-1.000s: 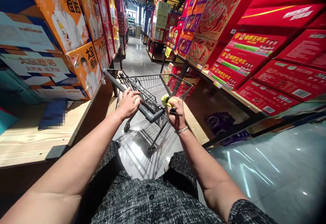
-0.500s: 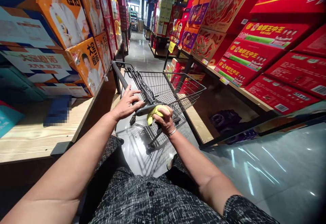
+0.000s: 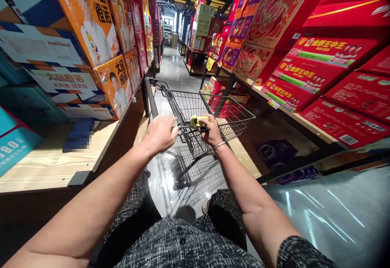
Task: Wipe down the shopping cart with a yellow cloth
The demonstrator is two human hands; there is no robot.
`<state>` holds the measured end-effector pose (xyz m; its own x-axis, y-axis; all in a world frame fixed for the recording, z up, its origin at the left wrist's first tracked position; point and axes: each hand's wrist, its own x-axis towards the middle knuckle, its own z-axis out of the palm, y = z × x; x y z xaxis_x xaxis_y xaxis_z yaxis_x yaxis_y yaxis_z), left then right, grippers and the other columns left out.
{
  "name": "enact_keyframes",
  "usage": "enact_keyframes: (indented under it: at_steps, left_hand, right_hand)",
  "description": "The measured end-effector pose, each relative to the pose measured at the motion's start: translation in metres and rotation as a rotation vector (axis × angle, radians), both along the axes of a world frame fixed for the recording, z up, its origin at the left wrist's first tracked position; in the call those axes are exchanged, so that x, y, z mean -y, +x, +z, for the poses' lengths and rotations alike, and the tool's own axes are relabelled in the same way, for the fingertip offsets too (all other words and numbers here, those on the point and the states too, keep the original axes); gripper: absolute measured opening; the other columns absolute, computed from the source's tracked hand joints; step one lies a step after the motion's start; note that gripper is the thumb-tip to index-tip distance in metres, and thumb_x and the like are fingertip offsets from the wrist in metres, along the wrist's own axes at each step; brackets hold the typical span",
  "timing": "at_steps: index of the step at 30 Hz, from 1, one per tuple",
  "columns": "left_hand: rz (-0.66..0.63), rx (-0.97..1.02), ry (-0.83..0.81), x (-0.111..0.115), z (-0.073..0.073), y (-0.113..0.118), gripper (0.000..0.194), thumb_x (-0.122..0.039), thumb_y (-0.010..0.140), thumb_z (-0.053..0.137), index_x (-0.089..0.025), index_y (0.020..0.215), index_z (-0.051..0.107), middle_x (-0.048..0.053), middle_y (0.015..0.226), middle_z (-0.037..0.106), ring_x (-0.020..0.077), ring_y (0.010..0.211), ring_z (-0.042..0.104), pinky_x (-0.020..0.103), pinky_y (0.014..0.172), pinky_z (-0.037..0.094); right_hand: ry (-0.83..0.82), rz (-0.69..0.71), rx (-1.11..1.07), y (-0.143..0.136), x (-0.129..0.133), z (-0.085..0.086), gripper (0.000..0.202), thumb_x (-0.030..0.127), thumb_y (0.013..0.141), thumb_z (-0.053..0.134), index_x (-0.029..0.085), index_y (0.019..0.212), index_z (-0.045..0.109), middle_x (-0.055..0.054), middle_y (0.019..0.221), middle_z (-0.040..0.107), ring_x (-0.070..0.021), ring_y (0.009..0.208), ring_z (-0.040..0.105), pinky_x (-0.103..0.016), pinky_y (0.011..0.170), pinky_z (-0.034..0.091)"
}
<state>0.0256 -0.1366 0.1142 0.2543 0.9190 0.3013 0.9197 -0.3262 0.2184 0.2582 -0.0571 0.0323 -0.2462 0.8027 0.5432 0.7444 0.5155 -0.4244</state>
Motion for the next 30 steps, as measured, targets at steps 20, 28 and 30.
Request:
enact_keyframes:
  at_steps: [20, 28, 30]
  left_hand:
    - [0.066, -0.053, 0.102, -0.079, -0.051, -0.061, 0.058, -0.064, 0.086, 0.051, -0.024, 0.128, 0.056, 0.012, 0.136, 0.055, 0.0328, 0.141, 0.032, 0.057, 0.121, -0.004]
    - [0.271, 0.063, 0.032, -0.113, -0.049, -0.078, 0.064, -0.061, 0.089, 0.046, -0.018, 0.136, 0.054, 0.012, 0.162, 0.028, 0.0378, 0.154, -0.002, 0.062, 0.121, -0.005]
    - [0.336, 0.101, -0.012, -0.116, -0.048, -0.077, 0.066, -0.058, 0.090, 0.047, -0.015, 0.141, 0.050, 0.013, 0.166, 0.015, 0.0394, 0.153, -0.009, 0.064, 0.121, -0.002]
  right_hand:
    - [-0.330, -0.153, 0.381, 0.009, -0.075, 0.012, 0.025, 0.035, 0.084, 0.064, 0.023, 0.105, 0.071, -0.008, 0.110, 0.063, -0.0176, 0.076, 0.061, -0.030, 0.071, 0.048]
    - [-0.325, -0.234, 0.396, -0.037, -0.044, 0.015, 0.030, 0.034, 0.090, 0.055, 0.028, 0.118, 0.066, -0.010, 0.116, 0.056, -0.0213, 0.081, 0.064, -0.034, 0.073, 0.050]
    - [-0.342, -0.245, 0.388, -0.049, -0.037, 0.018, 0.033, 0.033, 0.089, 0.057, 0.028, 0.120, 0.065, -0.011, 0.117, 0.055, -0.0225, 0.084, 0.064, -0.036, 0.075, 0.051]
